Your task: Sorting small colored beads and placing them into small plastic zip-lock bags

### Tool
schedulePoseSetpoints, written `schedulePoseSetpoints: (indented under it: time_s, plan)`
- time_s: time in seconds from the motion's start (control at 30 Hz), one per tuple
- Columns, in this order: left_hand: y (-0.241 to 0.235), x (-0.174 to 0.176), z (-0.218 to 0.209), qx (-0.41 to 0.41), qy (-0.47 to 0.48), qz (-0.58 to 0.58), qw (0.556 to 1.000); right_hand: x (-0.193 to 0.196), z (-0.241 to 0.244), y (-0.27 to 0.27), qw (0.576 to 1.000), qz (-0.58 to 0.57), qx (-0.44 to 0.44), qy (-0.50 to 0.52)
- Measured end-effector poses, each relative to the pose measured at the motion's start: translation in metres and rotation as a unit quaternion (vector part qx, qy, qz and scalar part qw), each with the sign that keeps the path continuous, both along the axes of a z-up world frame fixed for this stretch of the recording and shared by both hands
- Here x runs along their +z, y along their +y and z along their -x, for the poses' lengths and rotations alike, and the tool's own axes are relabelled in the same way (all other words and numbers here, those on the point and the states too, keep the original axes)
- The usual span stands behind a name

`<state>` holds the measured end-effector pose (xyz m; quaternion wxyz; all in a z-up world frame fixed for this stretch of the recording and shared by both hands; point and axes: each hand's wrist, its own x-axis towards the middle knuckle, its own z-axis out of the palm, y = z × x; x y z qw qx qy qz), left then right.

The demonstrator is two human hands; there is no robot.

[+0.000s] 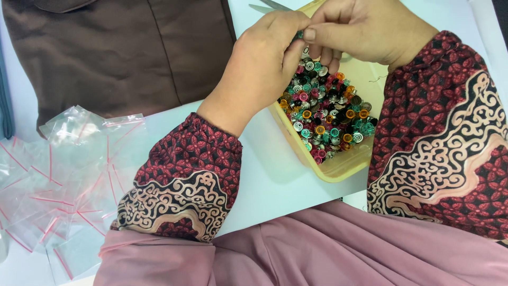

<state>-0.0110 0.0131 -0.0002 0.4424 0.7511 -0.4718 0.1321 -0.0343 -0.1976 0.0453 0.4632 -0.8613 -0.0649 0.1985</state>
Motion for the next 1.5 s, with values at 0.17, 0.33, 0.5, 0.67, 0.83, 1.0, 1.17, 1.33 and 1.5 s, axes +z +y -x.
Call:
schedulePoseSetpoints:
  time_s: [0.17,0.33,0.5,0.67,0.83,1.0,1.17,1.33,1.5]
  plan:
    - [-0.001,-0.004,-0.001,0.014,-0.001,-0.008,1.000,-0.004,0.003,0.013,0.996,0.084,0.021,-0.011]
    - [-0.001,-0.002,0.000,0.015,0.002,-0.013,1.000,-0.022,-0.005,0.022,0.898,0.407,0.168,-0.002]
    - [-0.002,-0.001,0.000,0.019,0.015,-0.026,0.999,-0.005,0.000,0.047,0.866,0.461,0.171,0.089]
    - [-0.004,-0.001,0.000,0.027,0.031,-0.055,0.998,-0.025,-0.001,0.046,0.854,0.479,0.196,0.064]
    - [-0.006,-0.003,-0.001,0.045,0.049,-0.080,0.995,-0.032,-0.001,0.046,0.839,0.501,0.207,0.035]
    - [-0.009,-0.008,-0.003,0.051,0.039,-0.082,0.995,-0.035,0.001,0.047,0.842,0.495,0.213,0.008]
    - [-0.011,-0.011,-0.008,0.048,0.018,-0.079,0.996,-0.041,-0.002,0.040,0.853,0.486,0.188,0.028]
    - [-0.014,-0.011,-0.014,0.019,0.014,-0.076,0.997,-0.041,-0.004,0.041,0.859,0.477,0.185,0.024]
    - [-0.020,-0.007,-0.025,0.009,0.016,-0.068,0.998,-0.025,-0.007,0.041,0.877,0.452,0.153,0.053]
